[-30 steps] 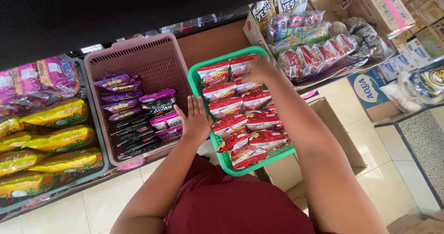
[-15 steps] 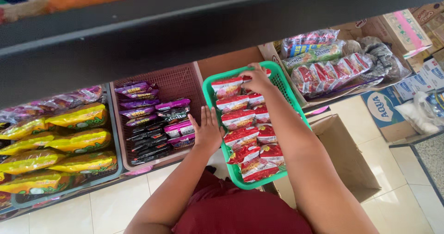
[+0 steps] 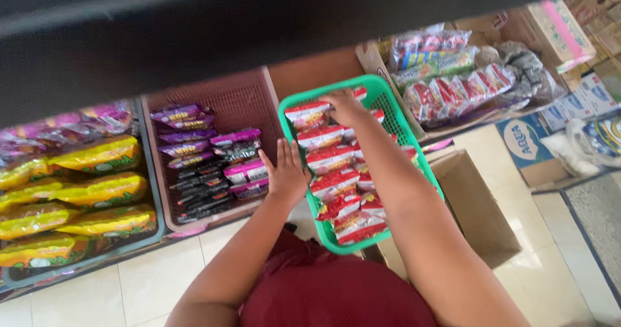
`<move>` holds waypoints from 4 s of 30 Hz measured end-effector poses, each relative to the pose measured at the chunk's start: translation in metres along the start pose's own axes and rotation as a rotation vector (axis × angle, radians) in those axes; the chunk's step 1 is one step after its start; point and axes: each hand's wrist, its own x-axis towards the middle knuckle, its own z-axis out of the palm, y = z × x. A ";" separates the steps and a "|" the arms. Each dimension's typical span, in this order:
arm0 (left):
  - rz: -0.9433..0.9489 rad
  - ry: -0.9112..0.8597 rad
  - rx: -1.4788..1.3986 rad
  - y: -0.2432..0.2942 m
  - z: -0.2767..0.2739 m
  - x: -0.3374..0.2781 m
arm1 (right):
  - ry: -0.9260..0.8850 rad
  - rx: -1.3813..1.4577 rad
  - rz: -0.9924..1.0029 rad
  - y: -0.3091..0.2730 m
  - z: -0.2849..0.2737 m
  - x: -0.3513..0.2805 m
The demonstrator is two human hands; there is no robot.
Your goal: The person takes packets of instant noodles from a cardboard box and arranges them in a green plastic basket on a grocery store shelf, then moves a small wooden stool and carries an empty box.
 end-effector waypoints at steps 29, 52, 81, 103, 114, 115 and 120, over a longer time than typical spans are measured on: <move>0.011 0.004 -0.036 -0.003 0.002 -0.002 | -0.157 0.063 0.190 -0.146 -0.058 -0.118; 0.016 -0.053 -0.118 0.004 -0.017 -0.009 | -0.075 0.027 -0.110 -0.194 -0.113 -0.217; 0.445 0.163 -0.300 0.020 -0.055 -0.048 | 0.130 0.029 0.051 -0.188 -0.076 -0.269; 0.386 0.122 -0.020 0.029 -0.068 -0.027 | 0.116 0.129 0.110 -0.179 -0.054 -0.259; 0.234 0.143 0.025 0.015 -0.040 0.004 | 0.116 0.164 0.113 -0.178 -0.053 -0.260; 0.212 0.075 0.035 0.015 -0.040 0.004 | 0.111 0.171 0.118 -0.178 -0.053 -0.260; 0.219 0.137 0.059 0.013 -0.046 0.006 | 0.131 0.153 0.126 -0.178 -0.048 -0.261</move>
